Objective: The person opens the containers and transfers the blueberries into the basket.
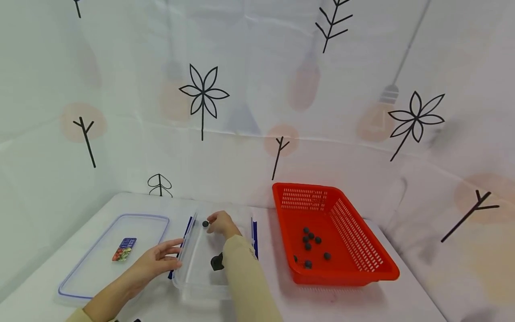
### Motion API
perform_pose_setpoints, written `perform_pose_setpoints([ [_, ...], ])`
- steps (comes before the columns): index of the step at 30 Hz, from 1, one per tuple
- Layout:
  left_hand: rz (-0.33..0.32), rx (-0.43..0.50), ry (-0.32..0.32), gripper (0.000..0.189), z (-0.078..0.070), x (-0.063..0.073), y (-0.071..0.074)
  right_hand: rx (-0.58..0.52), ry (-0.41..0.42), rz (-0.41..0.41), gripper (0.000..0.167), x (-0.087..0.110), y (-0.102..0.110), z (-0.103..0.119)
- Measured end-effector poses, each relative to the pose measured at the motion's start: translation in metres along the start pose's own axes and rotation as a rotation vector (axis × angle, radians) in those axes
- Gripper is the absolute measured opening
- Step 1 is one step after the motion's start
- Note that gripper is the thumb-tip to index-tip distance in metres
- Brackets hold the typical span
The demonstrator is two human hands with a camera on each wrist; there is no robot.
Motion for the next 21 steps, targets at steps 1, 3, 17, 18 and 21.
perform_pose_setpoints([
  [1, 0.003, 0.002, -0.004, 0.066, -0.001, 0.000, 0.000, 0.006, 0.001, 0.014, 0.038, 0.000, 0.000, 0.000],
  [3, 0.005, 0.003, -0.006, 0.066, -0.001, 0.000, -0.001, 0.012, 0.002, 0.037, 0.039, 0.000, -0.002, 0.000],
  [17, -0.046, -0.013, 0.013, 0.065, 0.001, -0.001, -0.001, 0.068, 0.028, 0.121, 0.018, 0.005, -0.015, 0.004],
  [18, -0.047, -0.012, 0.015, 0.064, 0.001, -0.001, -0.001, 0.071, 0.036, 0.134, 0.018, 0.006, -0.016, 0.005],
  [21, -0.048, -0.013, 0.020, 0.064, 0.002, -0.002, -0.001, 0.066, 0.035, 0.151, 0.016, 0.010, -0.017, 0.008],
])
Point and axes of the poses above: each hand's wrist, its own x-axis away from the middle knuckle, its own y-axis out of the back of the hand, z = x × y, the point moved 4 cm from there along -x, towards the middle knuckle, and after that the axes turned 1 degree about z, right-handed, at the moved point
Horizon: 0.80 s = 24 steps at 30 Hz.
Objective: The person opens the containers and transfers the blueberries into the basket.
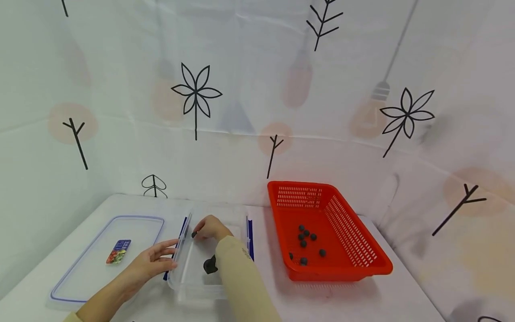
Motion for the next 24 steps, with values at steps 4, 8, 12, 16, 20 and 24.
perform_pose_setpoints([
  [4, -0.003, -0.003, 0.007, 0.066, 0.001, 0.000, 0.000, -0.051, -0.049, -0.009, 0.013, 0.002, 0.001, 0.003],
  [8, -0.006, -0.002, 0.010, 0.065, 0.000, 0.000, 0.000, -0.125, -0.061, -0.038, 0.013, 0.002, 0.008, 0.007],
  [12, -0.005, -0.005, 0.011, 0.066, -0.001, 0.000, -0.001, -0.209, -0.036, -0.063, 0.017, 0.001, 0.018, 0.010],
  [16, -0.007, -0.011, 0.013, 0.066, -0.001, 0.000, -0.003, -0.284, 0.003, -0.078, 0.022, 0.005, 0.029, 0.018],
  [20, -0.013, -0.009, 0.013, 0.066, -0.001, 0.000, -0.003, -0.308, 0.043, -0.088, 0.024, 0.013, 0.043, 0.032],
  [24, -0.026, -0.019, 0.020, 0.067, -0.001, 0.000, -0.001, -0.319, 0.076, -0.100, 0.026, 0.024, 0.061, 0.045],
])
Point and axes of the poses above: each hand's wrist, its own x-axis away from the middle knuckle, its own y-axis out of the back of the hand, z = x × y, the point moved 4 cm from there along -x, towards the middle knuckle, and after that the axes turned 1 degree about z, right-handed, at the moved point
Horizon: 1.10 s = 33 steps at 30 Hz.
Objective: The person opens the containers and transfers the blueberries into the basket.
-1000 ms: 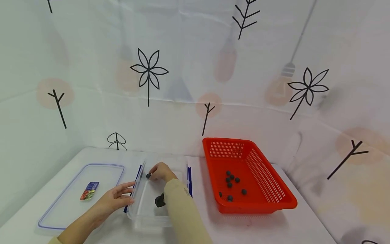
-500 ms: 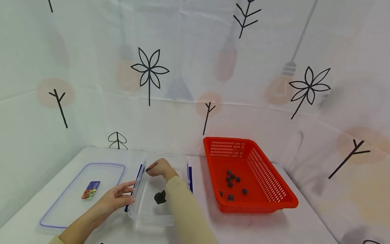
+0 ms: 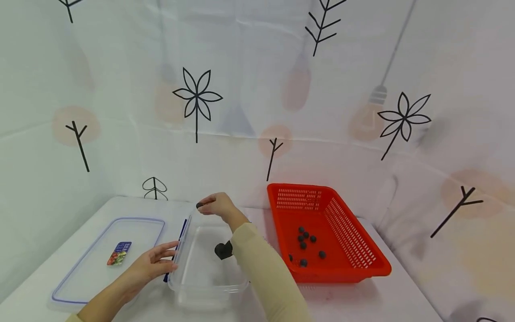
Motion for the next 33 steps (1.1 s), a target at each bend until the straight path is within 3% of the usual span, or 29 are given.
perform_pose_setpoints([
  [11, 0.014, -0.002, -0.032, 0.067, 0.001, -0.001, 0.002, 0.043, -0.005, -0.082, 0.025, 0.032, 0.055, 0.032],
  [16, 0.028, 0.007, -0.043, 0.067, 0.001, 0.000, 0.004, 0.089, 0.020, -0.135, 0.028, 0.051, 0.082, 0.036],
  [23, 0.026, 0.010, -0.032, 0.066, 0.001, 0.002, 0.001, 0.138, 0.041, -0.184, 0.029, 0.080, 0.127, 0.023],
  [33, 0.030, 0.022, -0.041, 0.066, 0.004, 0.004, 0.001, 0.188, -0.012, -0.240, 0.037, 0.118, 0.180, -0.006],
])
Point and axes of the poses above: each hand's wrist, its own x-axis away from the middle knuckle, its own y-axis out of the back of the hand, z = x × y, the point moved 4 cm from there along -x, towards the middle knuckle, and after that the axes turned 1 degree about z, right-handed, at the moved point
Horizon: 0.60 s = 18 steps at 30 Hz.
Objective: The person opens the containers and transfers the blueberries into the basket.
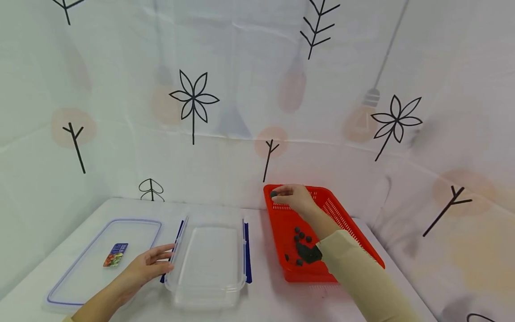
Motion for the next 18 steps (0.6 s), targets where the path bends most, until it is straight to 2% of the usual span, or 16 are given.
perform_pose_setpoints([
  [4, 0.001, 0.008, 0.018, 0.066, 0.001, 0.001, 0.001, 0.040, 0.025, 0.007, 0.038, 0.006, 0.014, -0.012],
  [10, 0.020, 0.013, 0.002, 0.067, -0.001, 0.001, 0.000, 0.084, 0.057, 0.012, 0.039, 0.012, 0.034, -0.032],
  [14, 0.017, 0.014, -0.009, 0.065, -0.001, 0.001, 0.001, 0.153, 0.051, 0.018, 0.041, 0.010, 0.048, -0.048],
  [18, 0.005, 0.015, -0.002, 0.064, -0.001, 0.002, 0.001, 0.176, 0.019, 0.031, 0.043, 0.006, 0.059, -0.066],
])
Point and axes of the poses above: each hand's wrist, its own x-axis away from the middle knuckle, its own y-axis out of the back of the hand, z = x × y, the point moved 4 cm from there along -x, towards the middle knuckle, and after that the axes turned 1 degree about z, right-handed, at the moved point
